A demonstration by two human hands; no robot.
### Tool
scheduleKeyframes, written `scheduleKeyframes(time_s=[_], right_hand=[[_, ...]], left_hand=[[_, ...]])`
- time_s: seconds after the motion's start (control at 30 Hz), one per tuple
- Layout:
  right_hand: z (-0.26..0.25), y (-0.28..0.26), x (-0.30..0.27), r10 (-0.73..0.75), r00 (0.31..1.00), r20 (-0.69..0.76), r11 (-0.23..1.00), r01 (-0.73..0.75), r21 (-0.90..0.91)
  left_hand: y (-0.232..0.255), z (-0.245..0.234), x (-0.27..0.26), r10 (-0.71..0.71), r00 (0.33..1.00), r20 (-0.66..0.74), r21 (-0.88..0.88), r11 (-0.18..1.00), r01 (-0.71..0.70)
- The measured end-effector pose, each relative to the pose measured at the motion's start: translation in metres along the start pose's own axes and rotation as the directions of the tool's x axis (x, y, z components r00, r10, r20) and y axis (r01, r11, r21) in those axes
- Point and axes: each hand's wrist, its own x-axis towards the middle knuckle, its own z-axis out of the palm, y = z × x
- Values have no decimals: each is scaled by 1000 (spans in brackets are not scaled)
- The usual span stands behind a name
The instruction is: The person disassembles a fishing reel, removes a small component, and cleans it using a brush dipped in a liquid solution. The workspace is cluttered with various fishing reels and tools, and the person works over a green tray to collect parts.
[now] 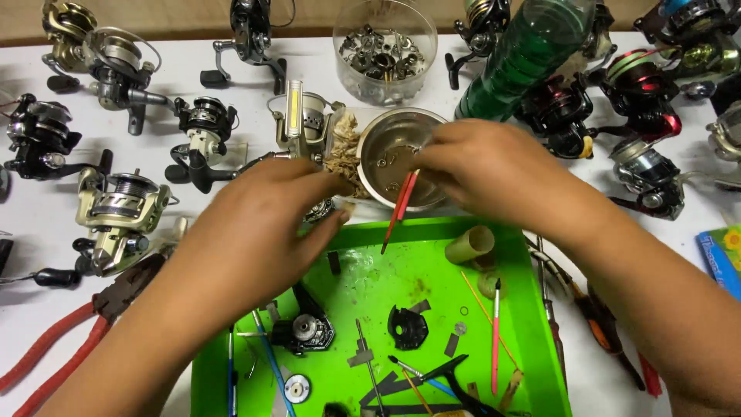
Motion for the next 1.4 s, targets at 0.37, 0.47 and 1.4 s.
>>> scheduleKeyframes(time_s=[0.37, 0.47, 1.4], right_hand=[[52, 17, 76, 90, 864, 495, 994, -43, -105], [48, 14, 83, 109, 841, 530, 992, -62, -107], [41, 34, 30, 345, 936, -63, 840, -278, 466]], left_hand=[[-26, 40, 36, 98, 989, -113, -1, 995, -99], [-28, 39, 32, 78, 989, -123, -18, 997, -81], [-25, 61, 93, -69, 970, -234, -395, 918, -30]])
